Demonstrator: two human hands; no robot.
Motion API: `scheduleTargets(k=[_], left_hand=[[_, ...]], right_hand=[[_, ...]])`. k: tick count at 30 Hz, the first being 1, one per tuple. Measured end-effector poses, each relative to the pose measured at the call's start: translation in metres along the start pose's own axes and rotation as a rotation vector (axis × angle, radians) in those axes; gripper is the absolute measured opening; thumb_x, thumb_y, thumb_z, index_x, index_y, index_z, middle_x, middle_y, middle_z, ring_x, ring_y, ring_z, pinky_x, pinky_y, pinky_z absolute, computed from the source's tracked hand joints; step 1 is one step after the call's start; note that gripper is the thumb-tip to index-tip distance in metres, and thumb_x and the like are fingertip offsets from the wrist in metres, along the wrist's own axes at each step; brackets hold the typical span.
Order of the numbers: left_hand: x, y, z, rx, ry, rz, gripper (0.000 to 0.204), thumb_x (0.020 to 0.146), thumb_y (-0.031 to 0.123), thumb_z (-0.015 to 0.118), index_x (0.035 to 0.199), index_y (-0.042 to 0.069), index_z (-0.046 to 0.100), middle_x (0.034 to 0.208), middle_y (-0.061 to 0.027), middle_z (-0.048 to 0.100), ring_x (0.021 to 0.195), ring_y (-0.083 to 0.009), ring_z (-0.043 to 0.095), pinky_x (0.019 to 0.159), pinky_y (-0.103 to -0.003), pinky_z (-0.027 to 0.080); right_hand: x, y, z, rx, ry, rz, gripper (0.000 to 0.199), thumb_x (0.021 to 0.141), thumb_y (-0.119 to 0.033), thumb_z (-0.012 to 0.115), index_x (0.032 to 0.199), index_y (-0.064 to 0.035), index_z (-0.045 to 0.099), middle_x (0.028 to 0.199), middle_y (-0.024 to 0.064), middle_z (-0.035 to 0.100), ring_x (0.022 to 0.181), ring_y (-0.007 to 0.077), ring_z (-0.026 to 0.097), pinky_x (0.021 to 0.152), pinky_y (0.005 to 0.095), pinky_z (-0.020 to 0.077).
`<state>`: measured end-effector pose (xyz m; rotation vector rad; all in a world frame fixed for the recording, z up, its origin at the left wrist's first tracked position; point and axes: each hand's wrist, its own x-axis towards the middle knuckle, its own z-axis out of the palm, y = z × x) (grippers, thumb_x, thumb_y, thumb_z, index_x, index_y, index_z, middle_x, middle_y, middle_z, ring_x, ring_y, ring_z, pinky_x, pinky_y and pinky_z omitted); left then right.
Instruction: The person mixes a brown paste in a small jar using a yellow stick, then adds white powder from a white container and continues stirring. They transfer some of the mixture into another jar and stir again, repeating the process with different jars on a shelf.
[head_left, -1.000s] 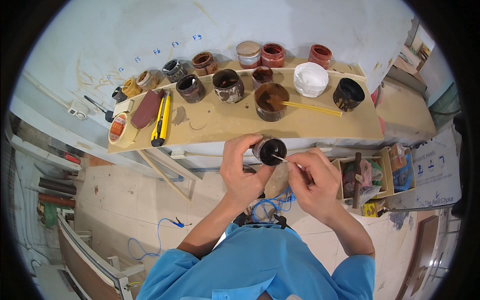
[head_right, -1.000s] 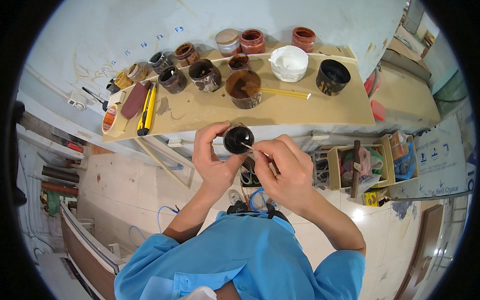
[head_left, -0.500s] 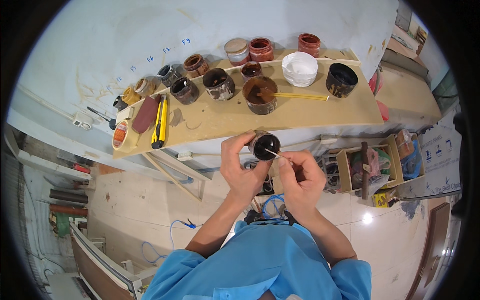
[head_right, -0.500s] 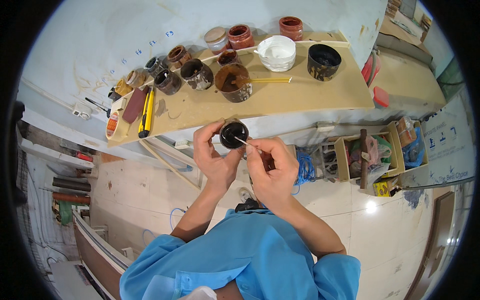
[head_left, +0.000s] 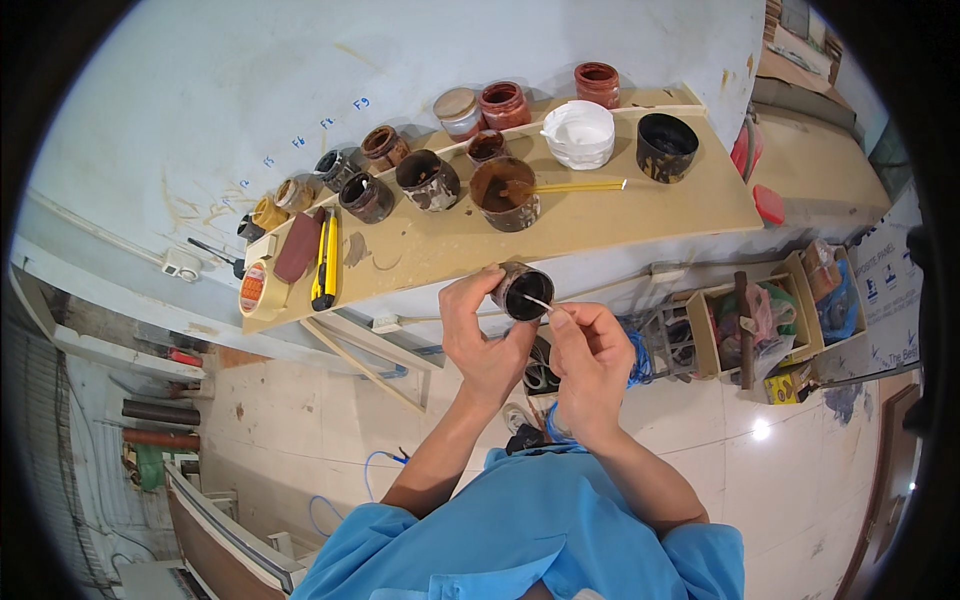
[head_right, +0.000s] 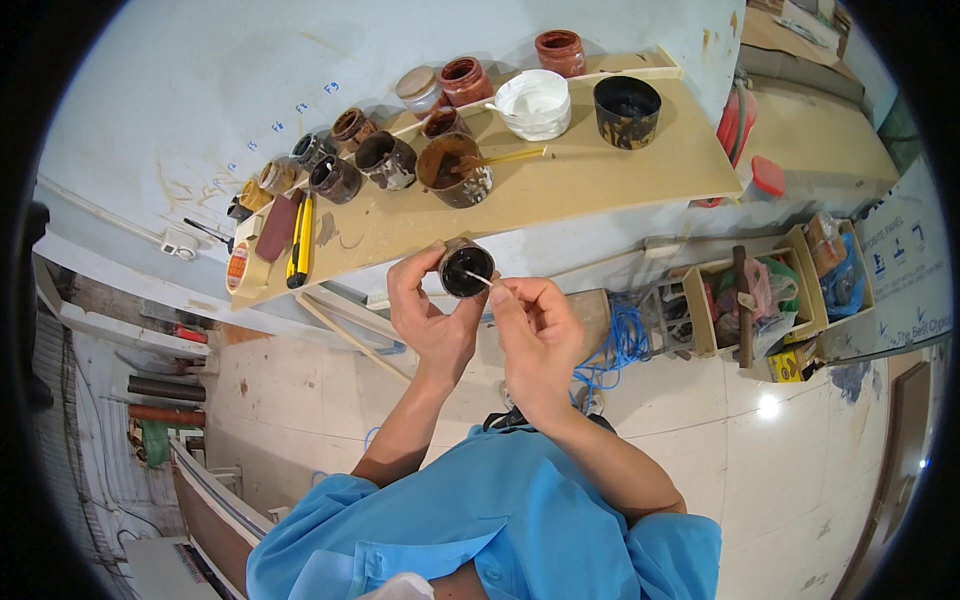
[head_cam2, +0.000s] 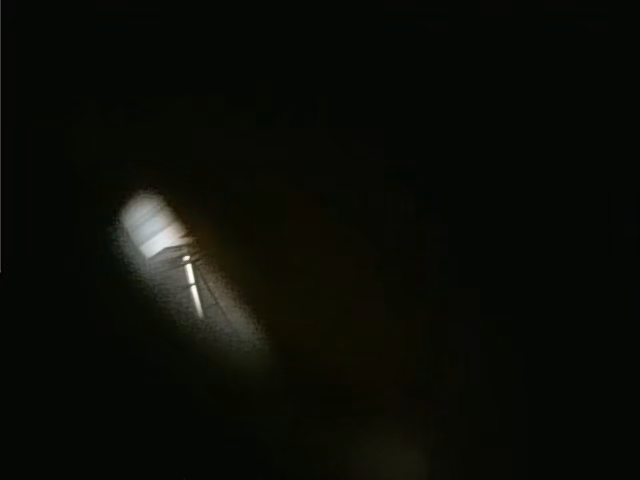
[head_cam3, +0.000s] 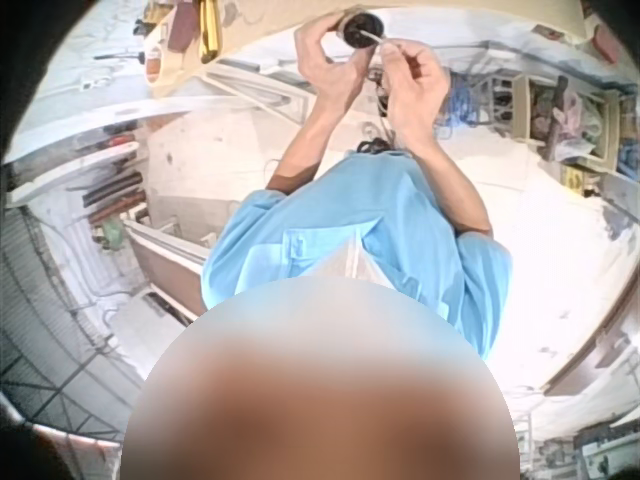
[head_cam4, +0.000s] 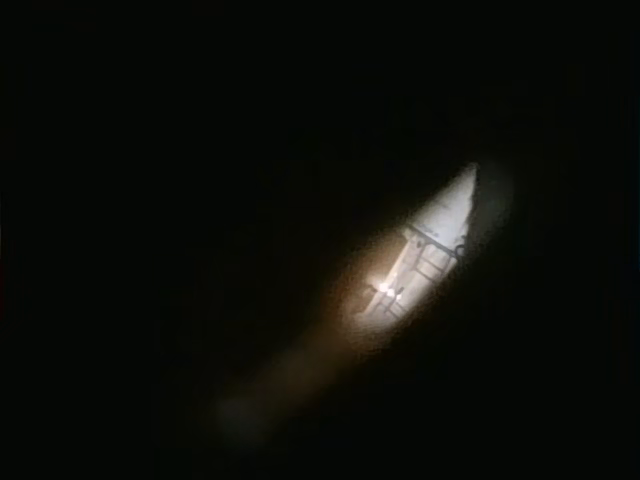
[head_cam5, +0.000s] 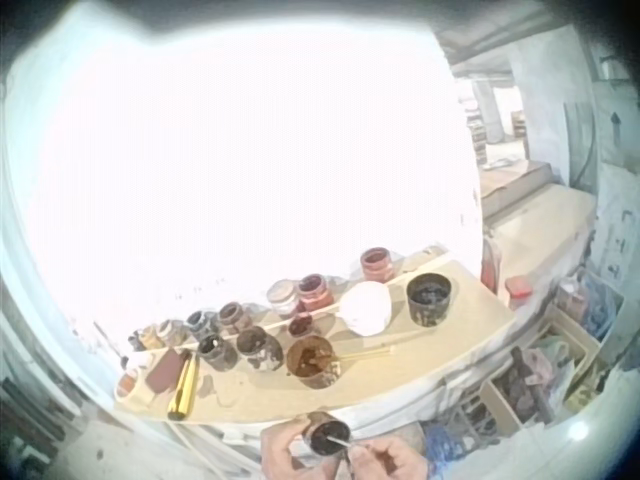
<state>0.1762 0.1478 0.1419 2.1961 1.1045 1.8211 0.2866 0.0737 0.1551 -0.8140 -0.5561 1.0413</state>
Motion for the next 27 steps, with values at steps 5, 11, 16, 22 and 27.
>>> scheduleTargets(k=[5, 11, 16, 22, 27], left_hand=[[-0.0028, -0.0024, 0.0003, 0.006, -0.011, -0.009, 0.061, 0.074, 0.000, 0.092, 0.129, 0.003, 0.066, 0.120, -0.0111, 0.065, 0.106, -0.0235, 0.066, 0.094, -0.035, 0.054], [-0.0038, -0.0049, 0.0033, 0.000, 0.010, -0.010, 0.062, 0.073, 0.000, 0.094, 0.128, 0.003, 0.066, 0.120, -0.0114, 0.065, 0.106, -0.0236, 0.067, 0.094, -0.035, 0.054], [-0.0037, -0.0049, 0.0036, 0.023, 0.007, -0.021, 0.063, 0.072, 0.001, 0.095, 0.128, 0.003, 0.066, 0.120, -0.0111, 0.066, 0.106, -0.0233, 0.067, 0.094, -0.035, 0.054], [-0.0059, -0.0018, 0.0048, -0.024, 0.001, -0.094, 0.063, 0.073, 0.001, 0.096, 0.128, 0.003, 0.065, 0.121, -0.0103, 0.065, 0.108, -0.0223, 0.067, 0.095, -0.035, 0.054], [-0.0064, 0.0035, 0.0026, -0.059, -0.016, -0.150, 0.062, 0.075, 0.001, 0.095, 0.128, 0.002, 0.064, 0.122, -0.0102, 0.063, 0.110, -0.0215, 0.065, 0.098, -0.035, 0.053]], right_hand=[[-0.0017, -0.0005, 0.0032, 0.180, 0.000, 0.103, 0.013, 0.108, -0.013, 0.070, 0.109, -0.0011, 0.068, 0.077, -0.0042, 0.057, 0.062, 0.0014, 0.042, 0.052, 0.0222, 0.0305], [-0.0008, -0.0014, 0.0053, 0.315, -0.013, 0.209, 0.013, 0.108, -0.016, 0.069, 0.108, -0.0035, 0.067, 0.075, -0.0041, 0.053, 0.062, 0.0024, 0.042, 0.051, 0.0218, 0.0302], [0.0009, -0.0041, 0.0054, 0.372, -0.022, 0.250, 0.014, 0.108, -0.018, 0.071, 0.108, -0.0035, 0.068, 0.075, -0.0040, 0.054, 0.061, 0.0025, 0.042, 0.051, 0.0218, 0.0297], [-0.0007, -0.0031, 0.0071, 0.363, -0.011, 0.209, 0.015, 0.108, -0.016, 0.072, 0.109, -0.0012, 0.068, 0.075, -0.0036, 0.056, 0.060, 0.0022, 0.041, 0.053, 0.0225, 0.0292], [-0.0004, -0.0004, 0.0040, 0.244, -0.019, 0.052, 0.013, 0.107, -0.013, 0.071, 0.111, -0.0002, 0.069, 0.081, -0.0032, 0.061, 0.062, 0.0008, 0.043, 0.054, 0.0215, 0.0317]])
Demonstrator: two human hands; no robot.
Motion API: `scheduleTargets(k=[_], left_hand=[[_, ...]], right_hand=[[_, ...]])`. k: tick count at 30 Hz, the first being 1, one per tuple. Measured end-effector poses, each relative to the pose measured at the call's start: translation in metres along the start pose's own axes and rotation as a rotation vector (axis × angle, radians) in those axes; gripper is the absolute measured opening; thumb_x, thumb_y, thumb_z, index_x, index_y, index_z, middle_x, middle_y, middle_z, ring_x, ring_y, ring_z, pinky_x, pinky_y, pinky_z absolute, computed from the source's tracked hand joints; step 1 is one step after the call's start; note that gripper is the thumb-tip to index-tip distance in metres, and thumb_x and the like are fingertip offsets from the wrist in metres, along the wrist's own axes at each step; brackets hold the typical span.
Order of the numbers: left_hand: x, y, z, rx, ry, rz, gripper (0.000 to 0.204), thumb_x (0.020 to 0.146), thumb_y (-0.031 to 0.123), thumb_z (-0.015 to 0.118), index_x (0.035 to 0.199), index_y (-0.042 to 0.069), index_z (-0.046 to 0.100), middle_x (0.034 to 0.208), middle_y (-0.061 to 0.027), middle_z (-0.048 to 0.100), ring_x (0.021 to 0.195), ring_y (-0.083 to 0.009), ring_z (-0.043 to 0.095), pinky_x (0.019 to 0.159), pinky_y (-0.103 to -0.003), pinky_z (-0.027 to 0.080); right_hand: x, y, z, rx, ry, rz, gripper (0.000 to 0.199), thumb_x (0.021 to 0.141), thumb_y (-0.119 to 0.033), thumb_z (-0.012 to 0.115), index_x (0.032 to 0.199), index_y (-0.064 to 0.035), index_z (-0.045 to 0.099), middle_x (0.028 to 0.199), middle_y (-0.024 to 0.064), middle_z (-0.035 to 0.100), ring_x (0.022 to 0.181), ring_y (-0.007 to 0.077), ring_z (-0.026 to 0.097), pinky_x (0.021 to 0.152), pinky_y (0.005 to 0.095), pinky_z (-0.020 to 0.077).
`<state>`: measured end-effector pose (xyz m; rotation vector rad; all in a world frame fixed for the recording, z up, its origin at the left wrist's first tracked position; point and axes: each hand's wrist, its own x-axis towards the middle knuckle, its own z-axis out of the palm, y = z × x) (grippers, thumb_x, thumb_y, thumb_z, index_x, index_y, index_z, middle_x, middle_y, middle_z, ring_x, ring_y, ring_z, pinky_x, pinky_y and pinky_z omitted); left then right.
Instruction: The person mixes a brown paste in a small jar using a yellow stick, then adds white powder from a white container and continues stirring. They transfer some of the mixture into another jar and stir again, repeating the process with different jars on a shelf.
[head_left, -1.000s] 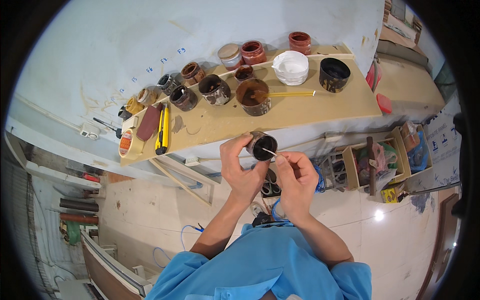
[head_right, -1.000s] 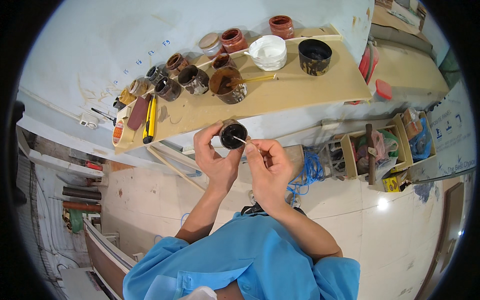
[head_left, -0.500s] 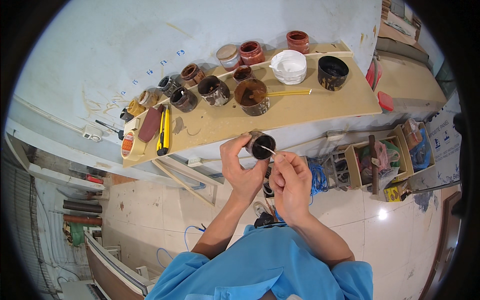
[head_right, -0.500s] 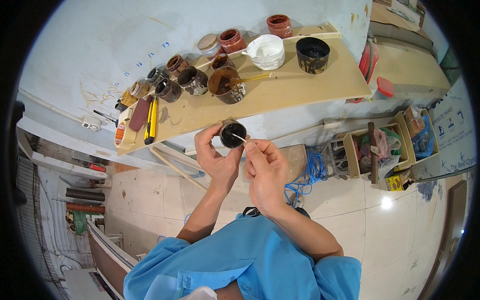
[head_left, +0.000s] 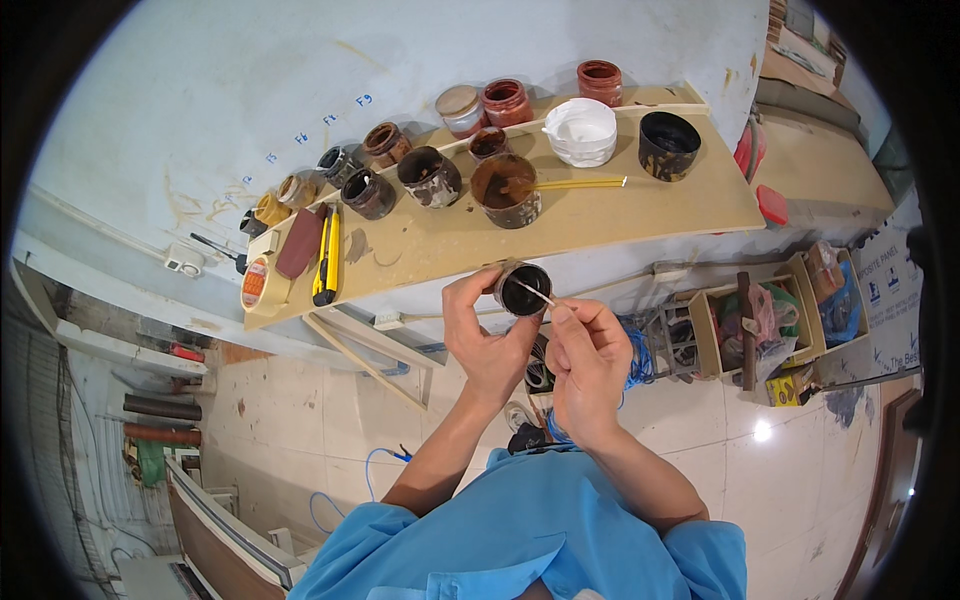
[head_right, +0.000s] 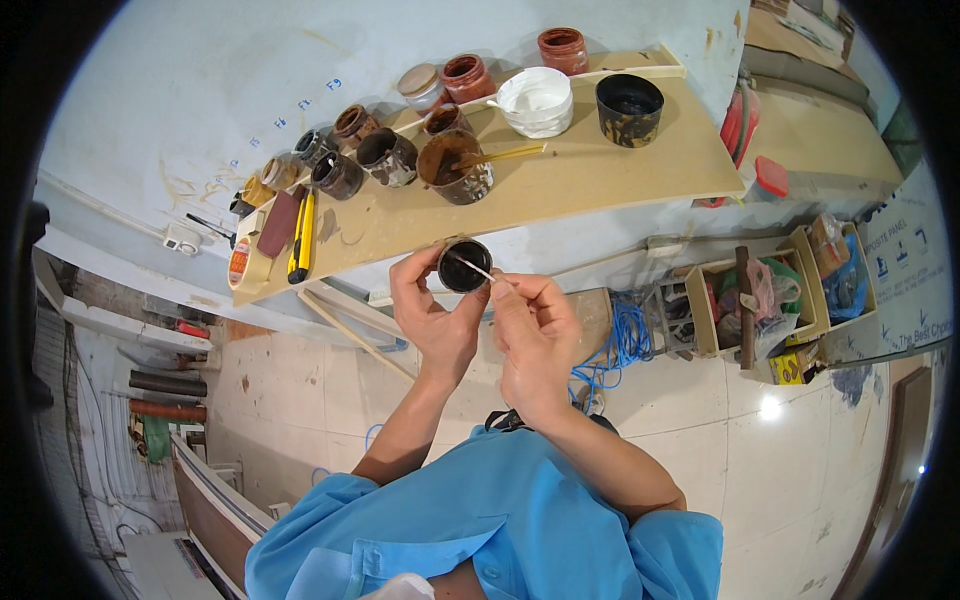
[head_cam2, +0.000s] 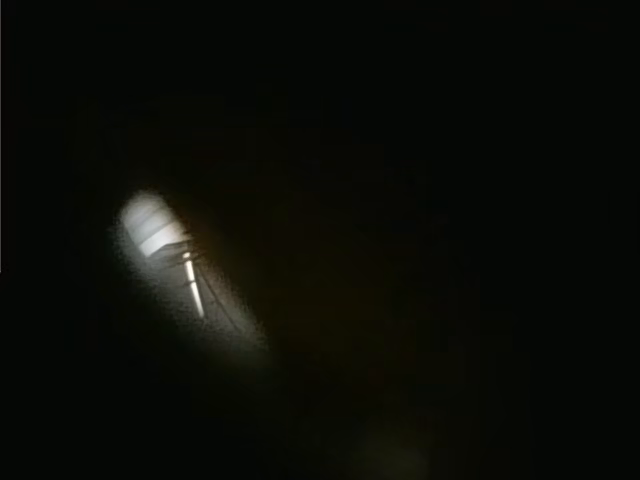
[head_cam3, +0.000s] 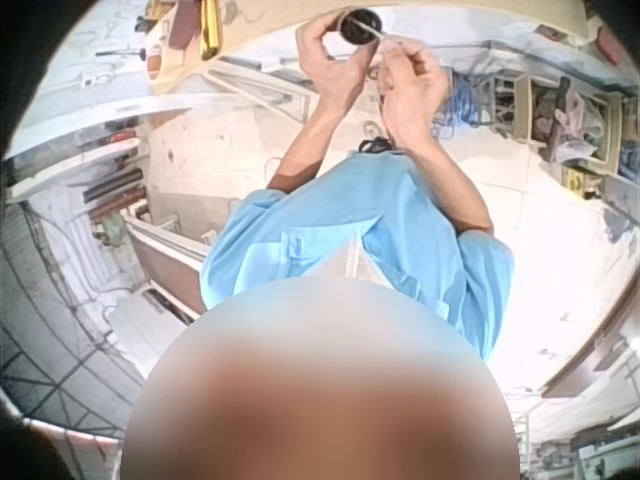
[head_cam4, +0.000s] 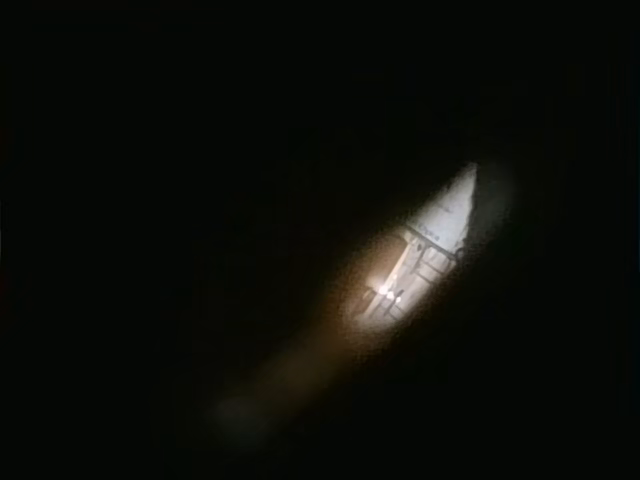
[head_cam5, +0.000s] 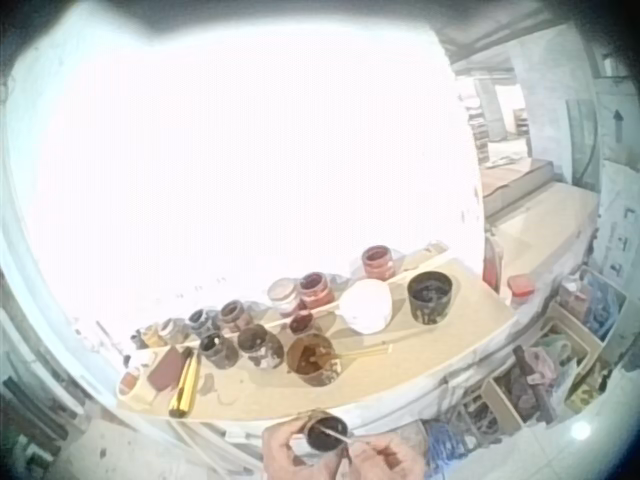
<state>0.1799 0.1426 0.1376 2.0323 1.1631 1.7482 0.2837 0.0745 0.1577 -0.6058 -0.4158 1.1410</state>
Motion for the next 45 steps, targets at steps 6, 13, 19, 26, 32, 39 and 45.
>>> scheduleTargets(k=[6, 13, 19, 26, 32, 39, 45], left_hand=[[0.002, -0.001, -0.005, 0.039, -0.016, 0.038, 0.062, 0.076, 0.001, 0.095, 0.129, 0.002, 0.064, 0.123, -0.0114, 0.063, 0.110, -0.0227, 0.064, 0.098, -0.035, 0.052], [0.004, -0.001, -0.003, 0.054, 0.002, 0.126, 0.063, 0.075, 0.002, 0.096, 0.130, 0.003, 0.064, 0.124, -0.0121, 0.064, 0.111, -0.0247, 0.065, 0.098, -0.036, 0.053], [0.021, 0.025, -0.005, 0.060, -0.188, 0.169, 0.064, 0.070, 0.001, 0.096, 0.128, 0.005, 0.068, 0.123, -0.0118, 0.071, 0.110, -0.0266, 0.069, 0.096, -0.039, 0.056], [0.028, 0.061, 0.018, -0.285, -0.370, -0.050, 0.063, 0.075, -0.002, 0.092, 0.131, 0.002, 0.064, 0.126, -0.0127, 0.070, 0.113, -0.0230, 0.069, 0.100, -0.038, 0.056], [0.036, 0.080, 0.040, -0.399, -0.381, -0.119, 0.060, 0.081, 0.002, 0.088, 0.135, -0.002, 0.060, 0.125, -0.0132, 0.067, 0.113, -0.0223, 0.070, 0.102, -0.039, 0.056], [0.045, 0.108, 0.053, -0.519, -0.307, -0.097, 0.068, 0.082, 0.010, 0.093, 0.140, 0.001, 0.060, 0.131, -0.0149, 0.066, 0.113, -0.0263, 0.071, 0.099, -0.039, 0.057], [0.036, 0.086, 0.005, -0.385, -0.342, 0.020, 0.053, 0.086, 0.010, 0.091, 0.133, 0.004, 0.067, 0.119, -0.0125, 0.074, 0.101, -0.0230, 0.075, 0.088, -0.035, 0.059]], right_hand=[[0.006, -0.010, -0.008, -0.411, 0.007, -0.205, 0.007, 0.105, -0.005, 0.072, 0.110, -0.0011, 0.070, 0.083, -0.0041, 0.063, 0.064, 0.0003, 0.049, 0.054, 0.0199, 0.0363], [0.010, -0.034, -0.022, -0.765, -0.072, -0.463, 0.008, 0.096, 0.002, 0.077, 0.103, -0.0018, 0.075, 0.081, 0.0005, 0.064, 0.063, 0.0044, 0.052, 0.055, 0.0227, 0.0378], [0.016, -0.079, -0.018, -1.123, -0.271, -0.671, 0.020, 0.093, 0.004, 0.077, 0.112, -0.0012, 0.074, 0.080, 0.0028, 0.060, 0.063, 0.0061, 0.052, 0.055, 0.0243, 0.0396], [0.031, -0.132, -0.018, -1.087, -0.290, -0.461, 0.034, 0.090, -0.003, 0.083, 0.121, -0.0037, 0.070, 0.086, 0.0022, 0.061, 0.065, 0.0067, 0.051, 0.057, 0.0248, 0.0421], [0.039, -0.157, -0.017, -1.173, -0.331, -0.389, 0.066, 0.079, -0.023, 0.096, 0.133, 0.0009, 0.065, 0.106, 0.0049, 0.062, 0.071, 0.0070, 0.049, 0.061, 0.0230, 0.0429], [0.081, -0.197, -0.005, -1.226, -0.180, -0.624, 0.035, 0.088, -0.018, 0.090, 0.115, -0.0023, 0.074, 0.078, -0.0079, 0.057, 0.068, 0.0008, 0.043, 0.057, 0.0216, 0.0310], [0.219, -0.233, 0.009, -1.338, -0.204, -0.617, 0.040, 0.092, -0.024, 0.083, 0.116, 0.0052, 0.074, 0.085, -0.0006, 0.069, 0.074, 0.0065, 0.056, 0.069, 0.0253, 0.0466]])
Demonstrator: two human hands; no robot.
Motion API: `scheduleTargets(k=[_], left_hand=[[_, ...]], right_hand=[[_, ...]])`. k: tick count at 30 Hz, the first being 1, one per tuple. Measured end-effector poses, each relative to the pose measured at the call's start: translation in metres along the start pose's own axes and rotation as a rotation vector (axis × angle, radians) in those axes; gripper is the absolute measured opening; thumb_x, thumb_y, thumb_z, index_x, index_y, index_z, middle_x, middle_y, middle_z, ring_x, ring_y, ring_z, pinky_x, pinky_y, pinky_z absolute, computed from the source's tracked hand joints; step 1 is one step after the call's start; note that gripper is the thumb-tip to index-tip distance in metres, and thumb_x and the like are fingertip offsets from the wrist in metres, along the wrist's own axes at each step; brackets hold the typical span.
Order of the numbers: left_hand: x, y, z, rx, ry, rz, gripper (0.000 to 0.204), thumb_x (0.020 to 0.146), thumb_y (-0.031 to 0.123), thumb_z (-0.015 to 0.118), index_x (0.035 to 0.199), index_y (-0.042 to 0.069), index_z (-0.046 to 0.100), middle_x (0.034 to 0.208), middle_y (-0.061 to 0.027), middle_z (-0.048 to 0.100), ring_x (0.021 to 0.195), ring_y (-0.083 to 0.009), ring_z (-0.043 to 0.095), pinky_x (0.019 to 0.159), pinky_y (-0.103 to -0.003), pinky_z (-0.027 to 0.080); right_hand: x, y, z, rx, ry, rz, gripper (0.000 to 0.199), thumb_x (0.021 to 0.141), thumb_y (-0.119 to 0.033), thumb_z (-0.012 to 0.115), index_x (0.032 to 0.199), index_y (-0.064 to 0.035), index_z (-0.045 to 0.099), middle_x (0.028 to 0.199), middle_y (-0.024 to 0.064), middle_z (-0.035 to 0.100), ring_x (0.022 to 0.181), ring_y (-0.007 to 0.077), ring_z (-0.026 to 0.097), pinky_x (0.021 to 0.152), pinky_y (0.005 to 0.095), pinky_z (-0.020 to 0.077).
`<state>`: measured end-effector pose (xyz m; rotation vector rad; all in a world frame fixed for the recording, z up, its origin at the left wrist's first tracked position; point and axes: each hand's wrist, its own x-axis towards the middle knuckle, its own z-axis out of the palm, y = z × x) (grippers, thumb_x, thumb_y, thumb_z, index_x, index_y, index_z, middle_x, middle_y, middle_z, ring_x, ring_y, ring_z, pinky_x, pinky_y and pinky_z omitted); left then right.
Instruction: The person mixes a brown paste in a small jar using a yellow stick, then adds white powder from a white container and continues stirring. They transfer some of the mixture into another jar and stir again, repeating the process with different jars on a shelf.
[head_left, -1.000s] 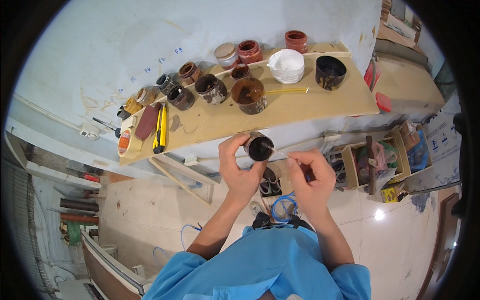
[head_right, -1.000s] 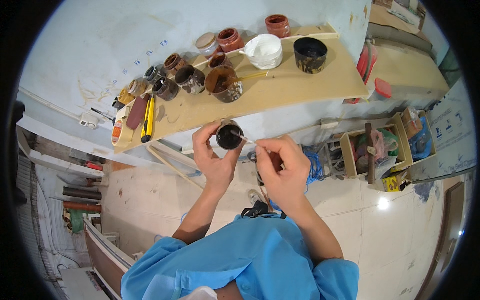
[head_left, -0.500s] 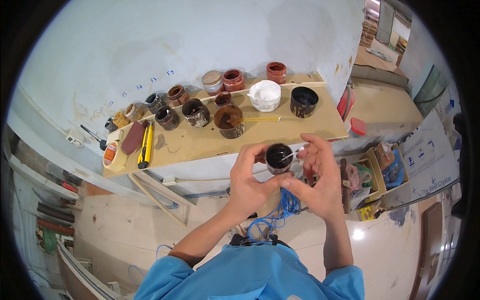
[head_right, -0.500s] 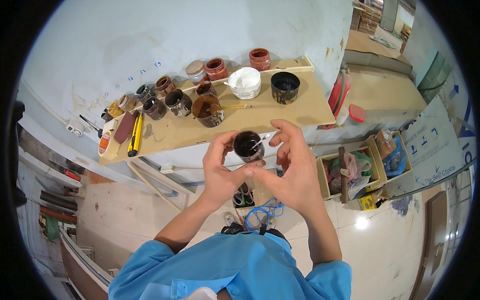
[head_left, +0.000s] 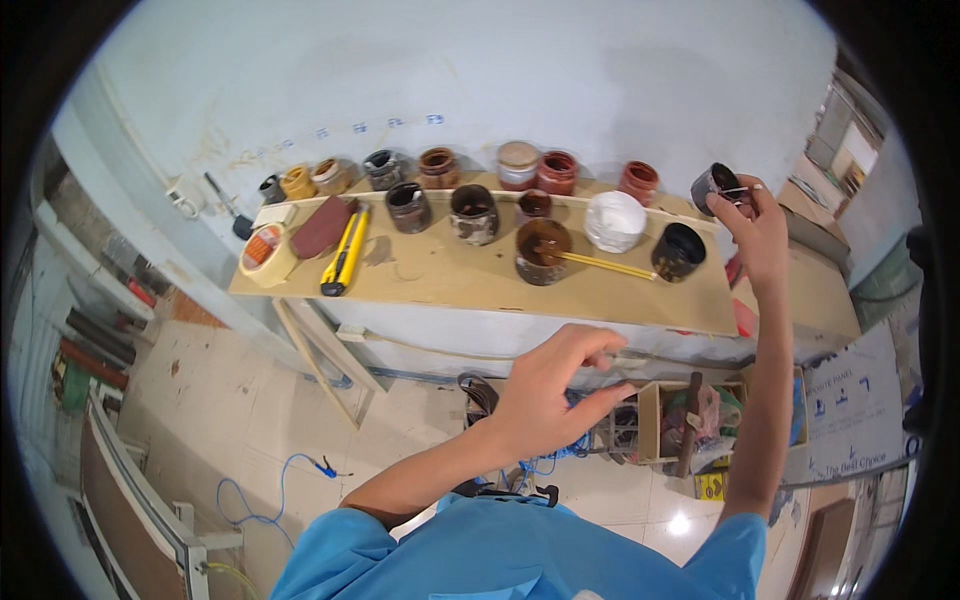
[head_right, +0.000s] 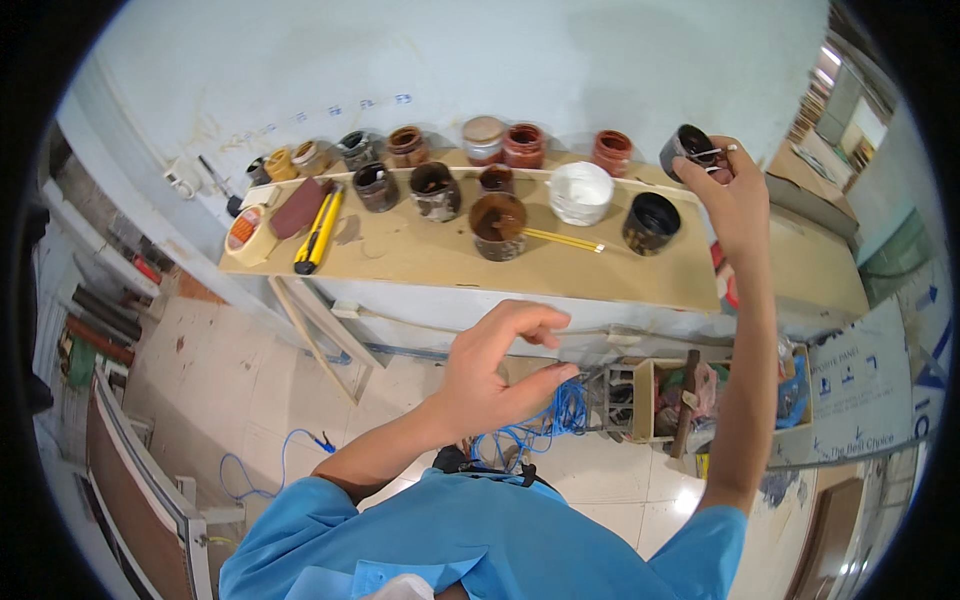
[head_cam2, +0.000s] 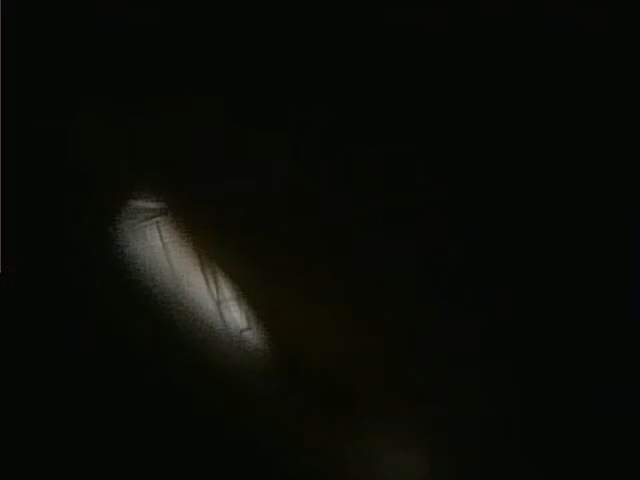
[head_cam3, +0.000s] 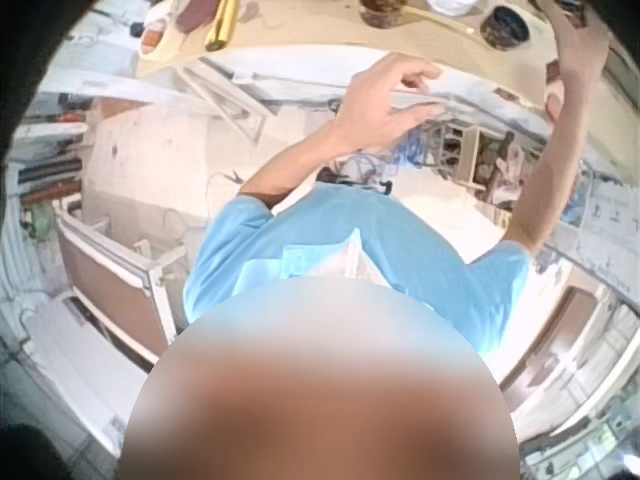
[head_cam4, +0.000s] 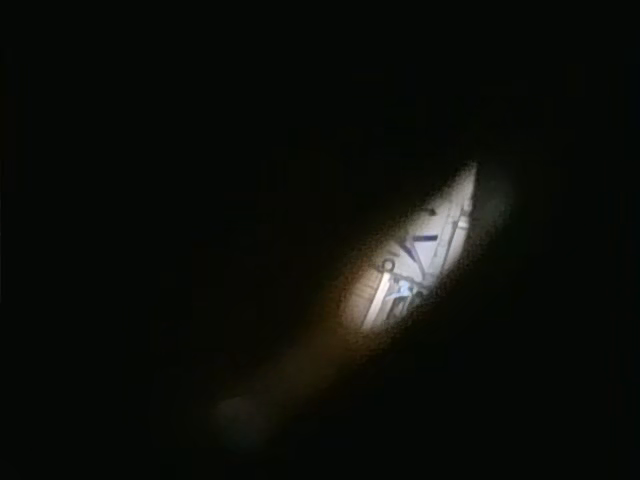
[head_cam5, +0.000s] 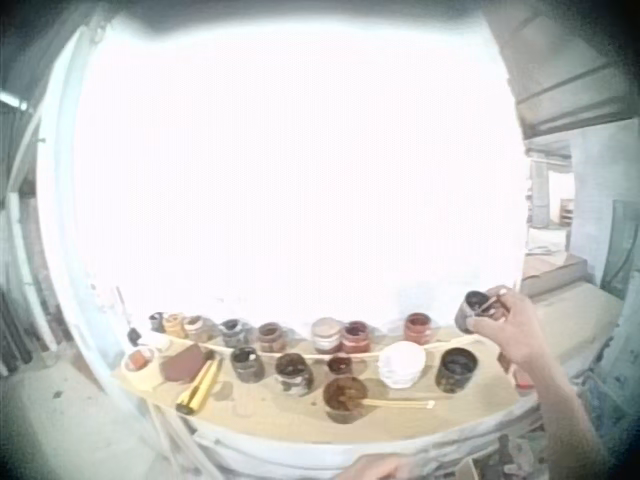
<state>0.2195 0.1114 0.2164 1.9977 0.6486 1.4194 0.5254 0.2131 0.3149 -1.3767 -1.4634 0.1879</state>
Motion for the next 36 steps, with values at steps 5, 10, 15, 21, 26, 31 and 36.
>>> scheduleTargets(k=[5, 10, 15, 21, 26, 31, 36], left_hand=[[-0.016, -0.008, -0.073, 0.166, 0.169, -0.151, 0.035, 0.088, 0.009, 0.087, 0.120, 0.003, 0.073, 0.110, -0.0112, 0.076, 0.093, -0.0213, 0.074, 0.085, -0.035, 0.059], [-0.002, -0.022, -0.147, 0.424, 0.304, -0.230, 0.039, 0.089, 0.013, 0.086, 0.123, 0.002, 0.070, 0.114, -0.0125, 0.076, 0.097, -0.0238, 0.073, 0.087, -0.037, 0.058], [0.039, -0.047, -0.201, 0.647, 0.304, -0.247, 0.058, 0.086, 0.022, 0.089, 0.133, -0.001, 0.064, 0.124, -0.0183, 0.073, 0.113, -0.0330, 0.068, 0.099, -0.044, 0.055], [0.069, -0.078, -0.225, 0.916, 0.141, -0.375, 0.080, 0.082, 0.036, 0.092, 0.145, -0.001, 0.060, 0.139, -0.0198, 0.069, 0.129, -0.0379, 0.064, 0.109, -0.048, 0.051], [0.088, -0.093, -0.233, 0.930, -0.027, -0.412, 0.086, 0.079, 0.043, 0.094, 0.144, -0.001, 0.061, 0.135, -0.0215, 0.072, 0.127, -0.0401, 0.065, 0.108, -0.048, 0.052], [0.100, -0.097, -0.232, 0.829, -0.088, -0.525, 0.082, 0.077, 0.044, 0.095, 0.139, 0.001, 0.066, 0.127, -0.0204, 0.075, 0.120, -0.0391, 0.069, 0.104, -0.047, 0.053], [0.096, -0.087, -0.226, 0.773, 0.017, -0.468, 0.070, 0.076, 0.035, 0.096, 0.133, 0.005, 0.068, 0.120, -0.0176, 0.078, 0.114, -0.0356, 0.073, 0.099, -0.044, 0.055]], right_hand=[[0.052, 0.073, 0.039, -0.068, -0.204, 0.058, 0.032, 0.091, -0.025, 0.083, 0.104, 0.0026, 0.074, 0.081, -0.0012, 0.067, 0.072, 0.0077, 0.054, 0.068, 0.0265, 0.0451], [0.071, 0.108, 0.046, -0.150, -0.278, 0.113, 0.031, 0.090, -0.029, 0.083, 0.091, -0.0015, 0.069, 0.077, -0.0035, 0.059, 0.071, 0.0073, 0.049, 0.063, 0.0281, 0.0393], [0.070, 0.111, 0.049, -0.099, -0.260, 0.136, 0.027, 0.090, -0.025, 0.083, 0.095, -0.0017, 0.069, 0.078, -0.0044, 0.059, 0.072, 0.0076, 0.050, 0.065, 0.0271, 0.0388], [0.061, 0.095, 0.038, -0.057, -0.293, 0.158, 0.032, 0.094, -0.021, 0.081, 0.116, 0.0010, 0.073, 0.098, 0.0035, 0.071, 0.088, 0.0101, 0.062, 0.079, 0.0279, 0.0503], [0.021, 0.053, 0.000, -0.178, 0.057, 0.061, 0.037, 0.105, -0.018, 0.072, 0.136, 0.0010, 0.071, 0.113, 0.0071, 0.073, 0.099, 0.0125, 0.066, 0.088, 0.0271, 0.0519], [-0.039, -0.030, -0.006, -0.059, 0.265, -0.146, 0.029, 0.110, -0.014, 0.067, 0.134, 0.0024, 0.071, 0.117, 0.0070, 0.073, 0.106, 0.0127, 0.067, 0.096, 0.0278, 0.0522], [-0.081, -0.110, 0.040, -0.144, 0.386, -0.339, 0.024, 0.106, -0.005, 0.070, 0.128, 0.0029, 0.074, 0.112, 0.0074, 0.075, 0.098, 0.0148, 0.071, 0.087, 0.0252, 0.0550]])
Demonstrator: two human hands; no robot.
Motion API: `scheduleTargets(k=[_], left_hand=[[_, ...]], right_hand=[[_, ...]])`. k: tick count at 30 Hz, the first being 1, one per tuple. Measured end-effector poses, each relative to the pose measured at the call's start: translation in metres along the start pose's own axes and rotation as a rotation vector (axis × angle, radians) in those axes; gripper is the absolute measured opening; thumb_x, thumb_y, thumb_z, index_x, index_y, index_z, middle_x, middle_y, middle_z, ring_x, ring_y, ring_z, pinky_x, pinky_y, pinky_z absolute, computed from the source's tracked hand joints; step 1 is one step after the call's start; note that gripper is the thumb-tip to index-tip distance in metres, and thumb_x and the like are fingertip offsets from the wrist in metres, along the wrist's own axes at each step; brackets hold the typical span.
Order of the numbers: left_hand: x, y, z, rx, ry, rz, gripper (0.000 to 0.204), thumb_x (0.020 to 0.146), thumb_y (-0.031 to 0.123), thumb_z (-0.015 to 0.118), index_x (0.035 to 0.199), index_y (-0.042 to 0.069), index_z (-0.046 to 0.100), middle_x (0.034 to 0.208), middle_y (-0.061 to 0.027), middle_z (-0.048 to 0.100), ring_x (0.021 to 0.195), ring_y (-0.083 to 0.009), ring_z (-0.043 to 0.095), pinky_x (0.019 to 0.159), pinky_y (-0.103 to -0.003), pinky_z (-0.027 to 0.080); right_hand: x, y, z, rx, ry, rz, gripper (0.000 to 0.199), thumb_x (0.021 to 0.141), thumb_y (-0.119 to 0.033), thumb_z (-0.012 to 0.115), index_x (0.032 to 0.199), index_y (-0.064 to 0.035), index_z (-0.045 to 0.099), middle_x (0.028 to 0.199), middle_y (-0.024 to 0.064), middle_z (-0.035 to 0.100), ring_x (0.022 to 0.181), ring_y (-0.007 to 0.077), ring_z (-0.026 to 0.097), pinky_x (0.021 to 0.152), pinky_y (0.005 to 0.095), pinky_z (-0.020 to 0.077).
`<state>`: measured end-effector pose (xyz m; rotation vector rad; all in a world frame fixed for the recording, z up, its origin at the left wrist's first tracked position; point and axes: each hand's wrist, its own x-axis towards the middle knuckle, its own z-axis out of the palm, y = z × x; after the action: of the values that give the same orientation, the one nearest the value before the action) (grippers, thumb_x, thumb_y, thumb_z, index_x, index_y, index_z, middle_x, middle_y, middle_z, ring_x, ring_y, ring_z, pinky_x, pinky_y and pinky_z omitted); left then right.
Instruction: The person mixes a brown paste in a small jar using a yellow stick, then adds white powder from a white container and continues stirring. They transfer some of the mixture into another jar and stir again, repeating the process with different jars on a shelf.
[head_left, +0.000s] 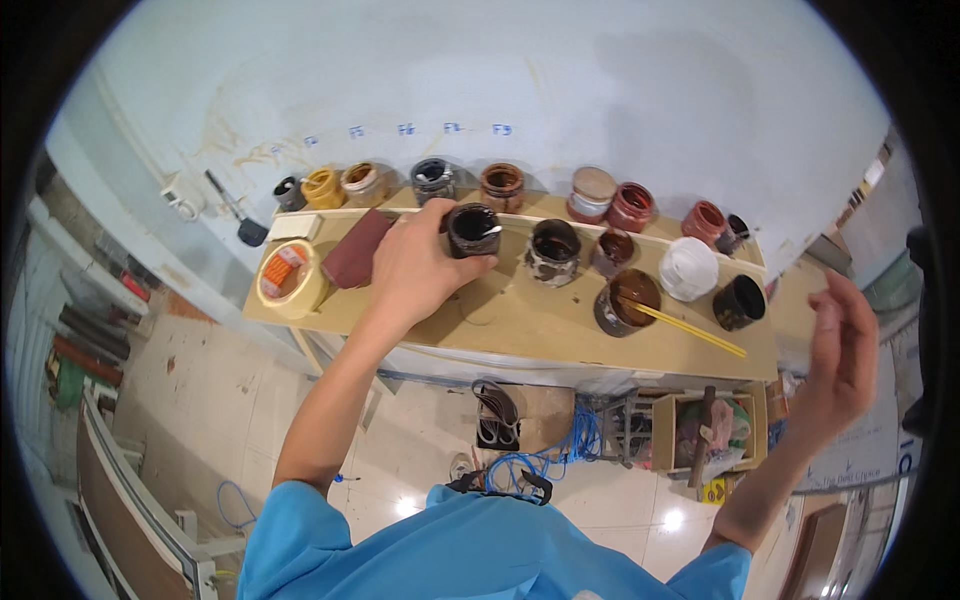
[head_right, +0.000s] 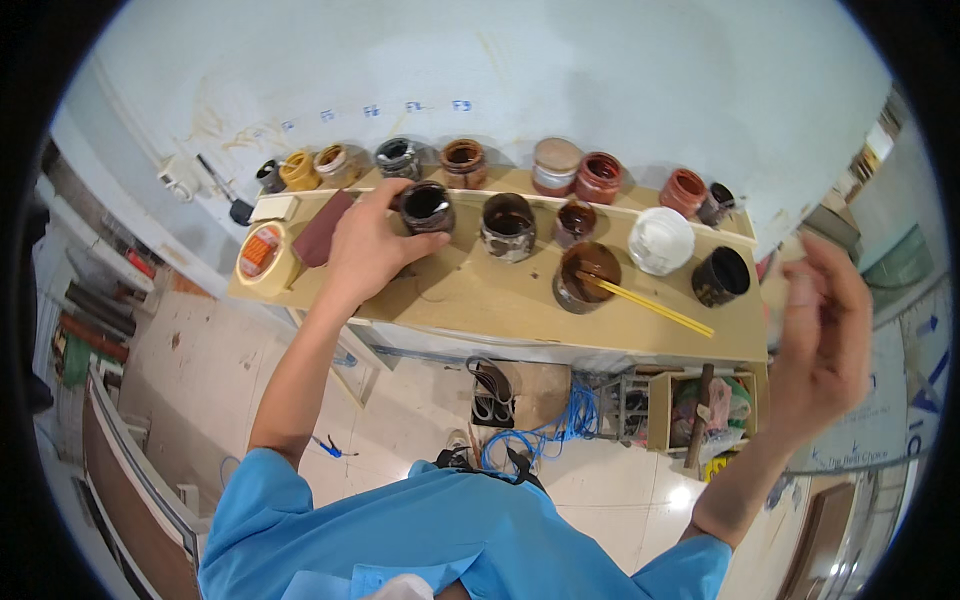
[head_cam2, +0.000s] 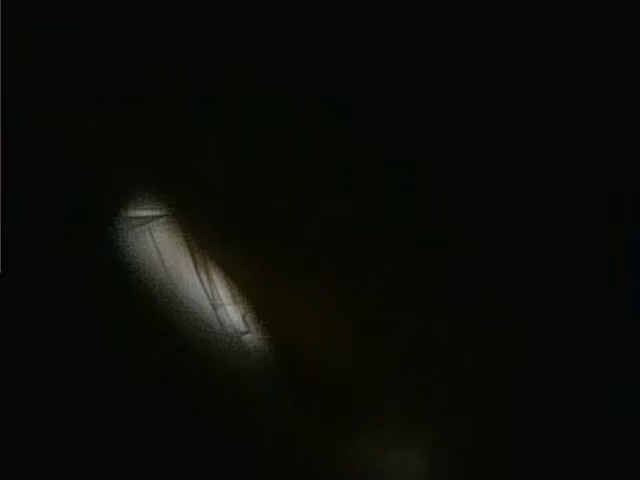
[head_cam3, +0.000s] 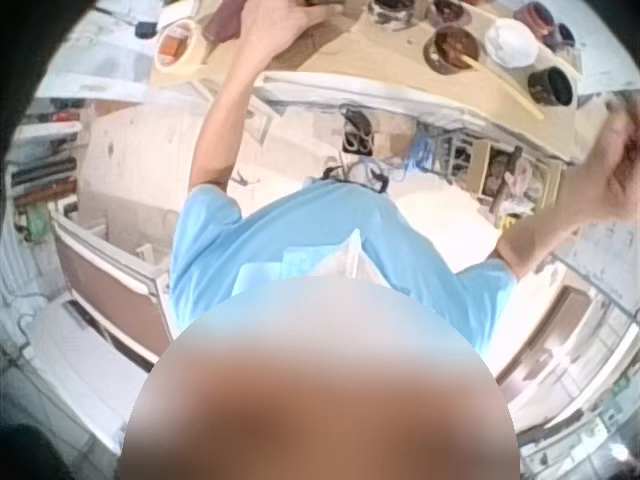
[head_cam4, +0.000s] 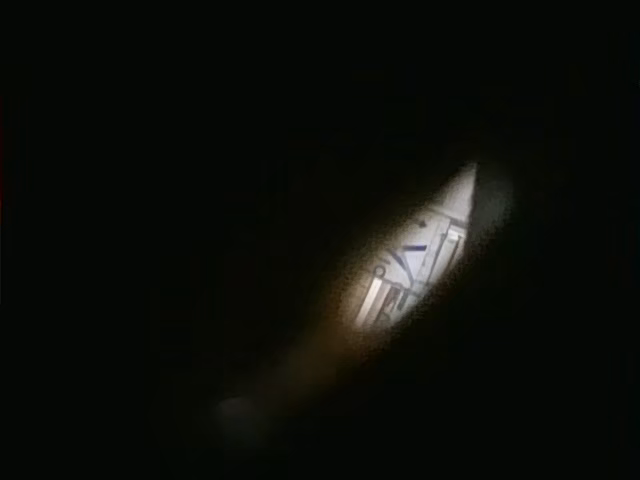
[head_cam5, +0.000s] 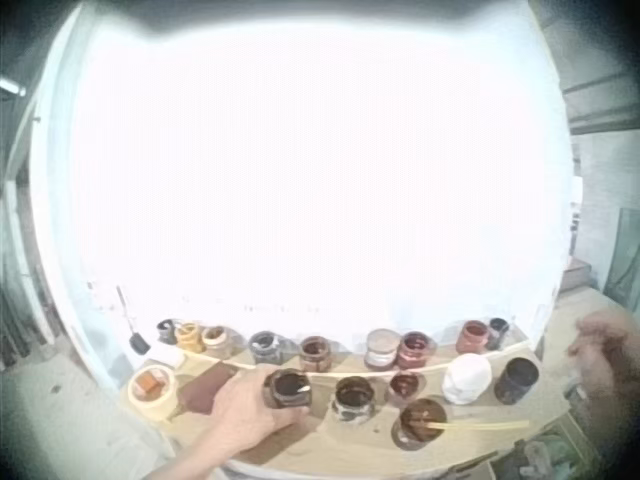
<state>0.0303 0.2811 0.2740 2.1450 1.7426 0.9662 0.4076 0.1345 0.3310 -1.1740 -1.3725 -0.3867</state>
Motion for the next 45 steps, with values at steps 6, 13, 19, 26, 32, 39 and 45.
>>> scheduleTargets(k=[6, 13, 19, 26, 32, 39, 45], left_hand=[[-0.034, 0.012, -0.004, -0.242, 0.004, 0.077, 0.064, 0.075, 0.017, 0.095, 0.130, 0.004, 0.065, 0.116, -0.0137, 0.079, 0.109, -0.0260, 0.074, 0.099, -0.039, 0.055], [-0.074, 0.031, 0.014, -0.303, 0.001, 0.276, 0.070, 0.071, 0.012, 0.097, 0.132, 0.004, 0.064, 0.121, -0.0118, 0.073, 0.113, -0.0263, 0.069, 0.100, -0.040, 0.054], [-0.086, 0.045, 0.031, -0.325, 0.097, 0.471, 0.072, 0.064, 0.007, 0.096, 0.129, 0.006, 0.066, 0.120, -0.0135, 0.072, 0.112, -0.0350, 0.067, 0.096, -0.044, 0.053], [-0.088, 0.053, 0.046, -0.353, 0.163, 0.559, 0.072, 0.060, 0.002, 0.089, 0.128, 0.006, 0.066, 0.121, -0.0156, 0.071, 0.111, -0.0390, 0.065, 0.096, -0.047, 0.051], [-0.087, 0.057, 0.054, -0.333, 0.147, 0.552, 0.073, 0.061, 0.000, 0.089, 0.130, 0.006, 0.065, 0.124, -0.0165, 0.071, 0.114, -0.0394, 0.065, 0.097, -0.048, 0.053], [-0.082, 0.061, 0.060, -0.323, 0.154, 0.548, 0.069, 0.063, 0.005, 0.090, 0.127, 0.005, 0.065, 0.120, -0.0158, 0.069, 0.109, -0.0388, 0.063, 0.092, -0.048, 0.052], [-0.078, 0.060, 0.060, -0.328, 0.150, 0.456, 0.071, 0.067, 0.009, 0.097, 0.129, 0.004, 0.065, 0.121, -0.0152, 0.071, 0.111, -0.0354, 0.066, 0.095, -0.045, 0.055]], right_hand=[[-0.032, -0.058, 0.019, 0.059, -0.252, -0.159, 0.031, 0.082, 0.005, 0.077, 0.113, 0.0025, 0.077, 0.088, 0.0113, 0.075, 0.064, 0.0142, 0.062, 0.057, 0.0275, 0.0465], [-0.089, -0.068, 0.057, 0.347, -0.591, 0.095, 0.047, 0.084, -0.001, 0.085, 0.129, -0.0015, 0.071, 0.090, 0.0078, 0.072, 0.068, 0.0131, 0.062, 0.060, 0.0272, 0.0505], [-0.101, -0.072, 0.072, 0.302, -0.560, 0.132, 0.056, 0.084, -0.006, 0.091, 0.135, -0.0053, 0.068, 0.094, 0.0094, 0.070, 0.071, 0.0182, 0.065, 0.061, 0.0300, 0.0525], [-0.096, -0.073, 0.067, 0.285, -0.553, 0.071, 0.031, 0.090, 0.008, 0.079, 0.119, -0.0016, 0.075, 0.101, 0.0112, 0.071, 0.079, 0.0175, 0.068, 0.067, 0.0297, 0.0547], [-0.088, -0.064, 0.060, 0.044, -0.491, -0.111, 0.022, 0.092, 0.009, 0.076, 0.111, -0.0007, 0.075, 0.104, 0.0119, 0.071, 0.079, 0.0198, 0.069, 0.070, 0.0326, 0.0566], [-0.085, -0.058, 0.059, 0.268, -0.573, 0.222, 0.015, 0.097, 0.007, 0.071, 0.110, -0.0007, 0.075, 0.101, 0.0081, 0.069, 0.078, 0.0116, 0.062, 0.066, 0.0258, 0.0472], [-0.076, -0.052, 0.060, 0.292, -0.352, 0.257, 0.013, 0.096, 0.007, 0.075, 0.107, -0.0001, 0.076, 0.097, 0.0068, 0.071, 0.072, 0.0100, 0.063, 0.063, 0.0245, 0.0494]])
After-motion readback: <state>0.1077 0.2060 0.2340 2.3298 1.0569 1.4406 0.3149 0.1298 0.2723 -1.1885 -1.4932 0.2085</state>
